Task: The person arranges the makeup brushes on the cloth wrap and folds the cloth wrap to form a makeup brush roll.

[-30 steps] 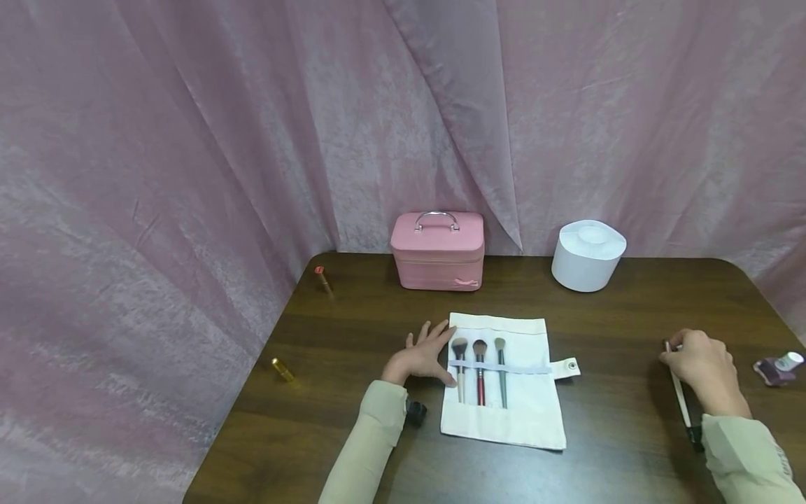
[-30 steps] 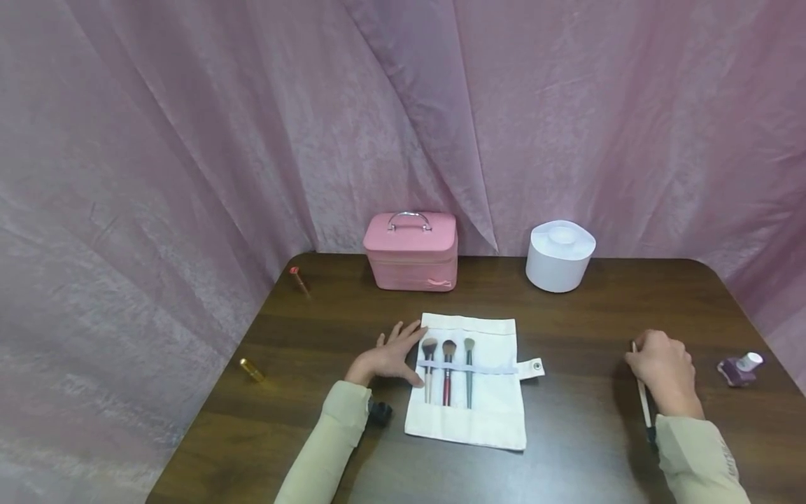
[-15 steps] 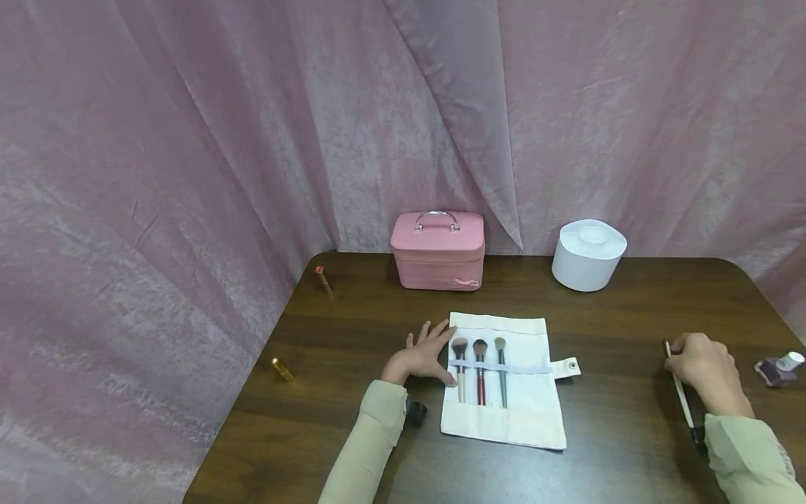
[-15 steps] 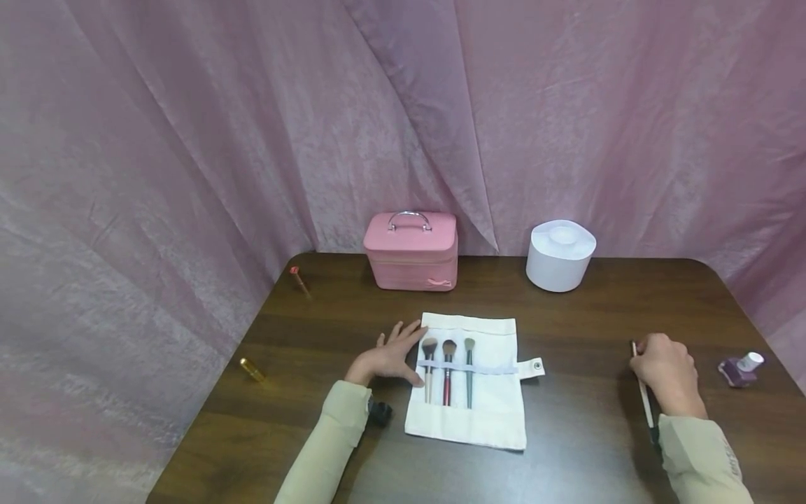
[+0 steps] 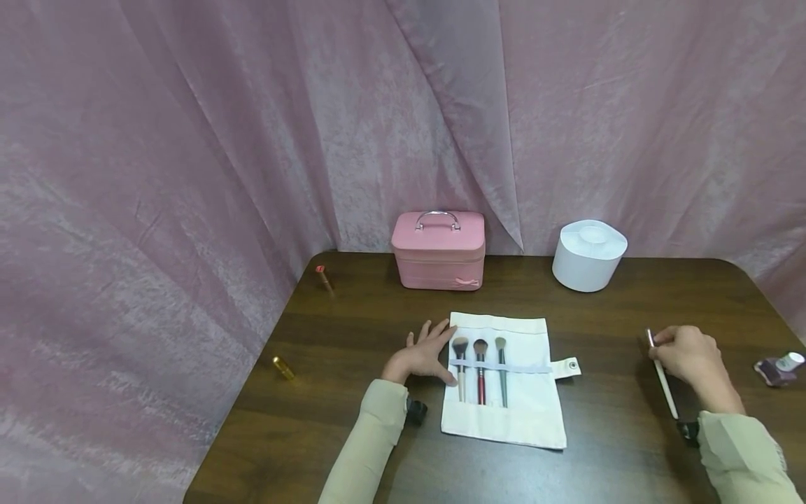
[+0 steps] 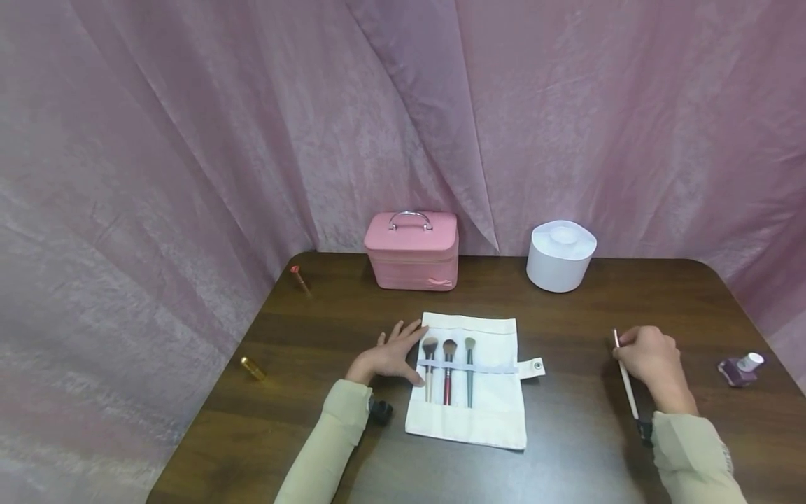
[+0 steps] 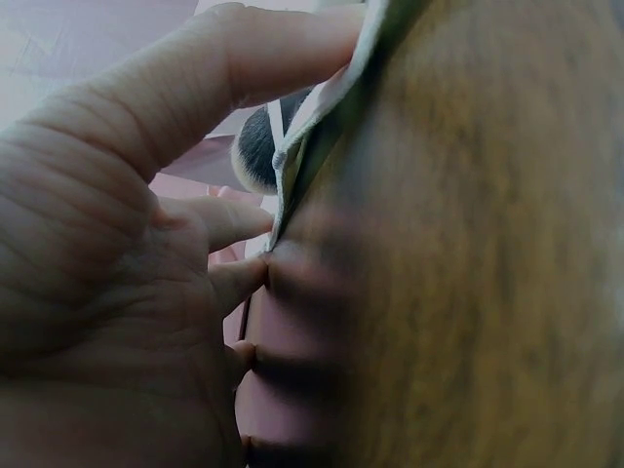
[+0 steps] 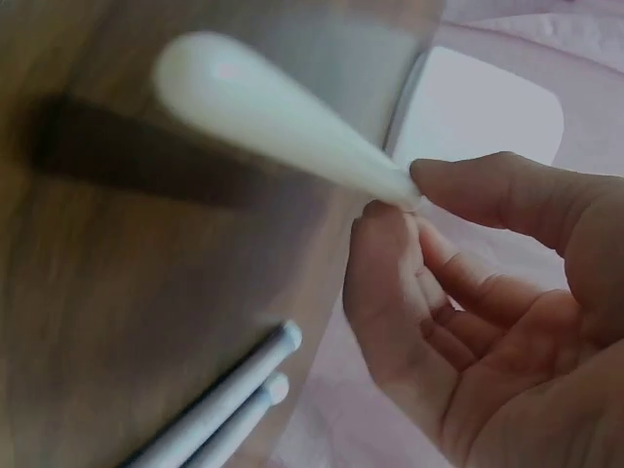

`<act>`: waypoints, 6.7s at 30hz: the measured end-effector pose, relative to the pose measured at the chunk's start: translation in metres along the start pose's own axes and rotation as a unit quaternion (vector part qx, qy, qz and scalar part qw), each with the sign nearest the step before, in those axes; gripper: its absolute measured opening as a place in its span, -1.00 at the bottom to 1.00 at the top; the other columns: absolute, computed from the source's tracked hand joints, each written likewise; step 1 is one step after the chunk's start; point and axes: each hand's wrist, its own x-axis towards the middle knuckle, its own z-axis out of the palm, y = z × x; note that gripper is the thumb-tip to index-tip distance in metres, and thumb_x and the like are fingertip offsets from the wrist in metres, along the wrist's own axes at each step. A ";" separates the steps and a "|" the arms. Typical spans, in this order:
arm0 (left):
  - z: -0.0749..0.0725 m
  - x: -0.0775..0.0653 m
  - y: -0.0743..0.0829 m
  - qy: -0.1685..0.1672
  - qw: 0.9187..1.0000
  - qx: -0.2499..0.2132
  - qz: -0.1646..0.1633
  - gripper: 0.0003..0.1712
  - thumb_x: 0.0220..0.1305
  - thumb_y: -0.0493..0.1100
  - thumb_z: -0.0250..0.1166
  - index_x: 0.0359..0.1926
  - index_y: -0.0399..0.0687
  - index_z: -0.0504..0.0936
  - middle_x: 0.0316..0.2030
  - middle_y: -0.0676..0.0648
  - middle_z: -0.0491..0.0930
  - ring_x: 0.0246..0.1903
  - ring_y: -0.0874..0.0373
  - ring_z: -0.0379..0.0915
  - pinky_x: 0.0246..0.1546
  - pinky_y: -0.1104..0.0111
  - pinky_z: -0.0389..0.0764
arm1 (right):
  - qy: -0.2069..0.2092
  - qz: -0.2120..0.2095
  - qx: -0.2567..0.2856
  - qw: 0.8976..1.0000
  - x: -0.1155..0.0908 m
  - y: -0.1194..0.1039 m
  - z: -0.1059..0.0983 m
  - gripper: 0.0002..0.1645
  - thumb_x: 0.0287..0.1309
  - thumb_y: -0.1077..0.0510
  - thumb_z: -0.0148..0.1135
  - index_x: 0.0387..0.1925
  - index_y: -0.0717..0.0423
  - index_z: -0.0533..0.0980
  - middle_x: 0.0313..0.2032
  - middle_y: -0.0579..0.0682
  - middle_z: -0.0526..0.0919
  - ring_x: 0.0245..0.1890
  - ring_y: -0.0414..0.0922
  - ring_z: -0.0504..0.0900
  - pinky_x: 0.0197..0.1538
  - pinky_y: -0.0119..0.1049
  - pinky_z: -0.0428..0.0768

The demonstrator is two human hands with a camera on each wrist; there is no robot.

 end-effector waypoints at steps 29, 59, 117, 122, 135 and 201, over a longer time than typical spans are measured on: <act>0.000 0.001 0.001 -0.001 1.000 0.001 0.003 0.27 0.02 0.01 0.61 0.62 0.09 0.03 0.61 -0.02 -0.18 0.56 -0.15 -0.49 0.40 -0.28 -0.31 | 0.103 0.030 0.379 0.919 0.023 -0.092 0.030 -0.63 0.32 0.34 0.15 0.06 0.56 0.41 -0.45 -0.30 0.58 -0.49 -0.34 0.62 -0.35 -0.37 0.69; -0.013 -0.012 -0.010 0.008 1.000 -0.016 -0.003 0.26 0.05 -0.03 0.60 0.62 0.07 -0.01 0.61 -0.04 -0.22 0.56 -0.16 -0.54 0.39 -0.28 -0.38 | 0.038 -0.018 0.412 0.910 0.047 -0.173 0.084 -0.70 0.32 0.40 0.12 0.01 0.56 0.39 -0.27 0.12 0.56 -0.40 -0.29 0.59 -0.27 -0.36 0.69; -0.011 -0.007 -0.012 0.005 1.000 0.008 -0.014 0.28 0.03 0.01 0.60 0.63 0.13 -0.01 0.61 0.00 -0.21 0.56 -0.13 -0.52 0.40 -0.27 -0.33 | -0.140 0.034 0.331 0.932 0.034 -0.176 0.118 -0.64 0.31 0.32 0.09 0.08 0.46 0.38 -0.27 0.18 0.58 -0.39 -0.09 0.58 -0.32 -0.22 0.70; -0.010 -0.008 -0.012 0.005 1.000 0.010 -0.015 0.27 0.03 0.01 0.60 0.63 0.12 0.00 0.61 -0.01 -0.19 0.56 -0.14 -0.50 0.40 -0.27 -0.32 | -0.139 0.043 0.331 0.932 0.032 -0.176 0.117 -0.71 0.39 0.26 0.07 0.01 0.41 0.41 -0.32 0.14 0.56 -0.41 -0.10 0.55 -0.34 -0.25 0.68; -0.011 -0.008 -0.010 0.004 1.000 0.007 -0.016 0.27 0.04 0.01 0.60 0.63 0.12 -0.01 0.61 0.00 -0.20 0.56 -0.14 -0.51 0.41 -0.27 -0.33 | -0.146 0.052 0.327 0.932 0.033 -0.173 0.115 -0.68 0.44 0.21 0.03 0.00 0.44 0.47 -0.35 0.13 0.59 -0.43 -0.11 0.60 -0.35 -0.27 0.67; -0.008 -0.007 -0.009 0.008 1.000 0.001 -0.022 0.26 0.04 -0.01 0.60 0.62 0.13 0.01 0.61 -0.01 -0.20 0.56 -0.12 -0.53 0.41 -0.25 -0.35 | -0.142 0.012 0.095 0.985 0.014 -0.175 0.120 -0.61 0.09 0.15 0.35 -0.80 0.12 0.56 -0.81 -0.15 0.39 -0.68 -0.19 0.35 -0.55 -0.34 0.28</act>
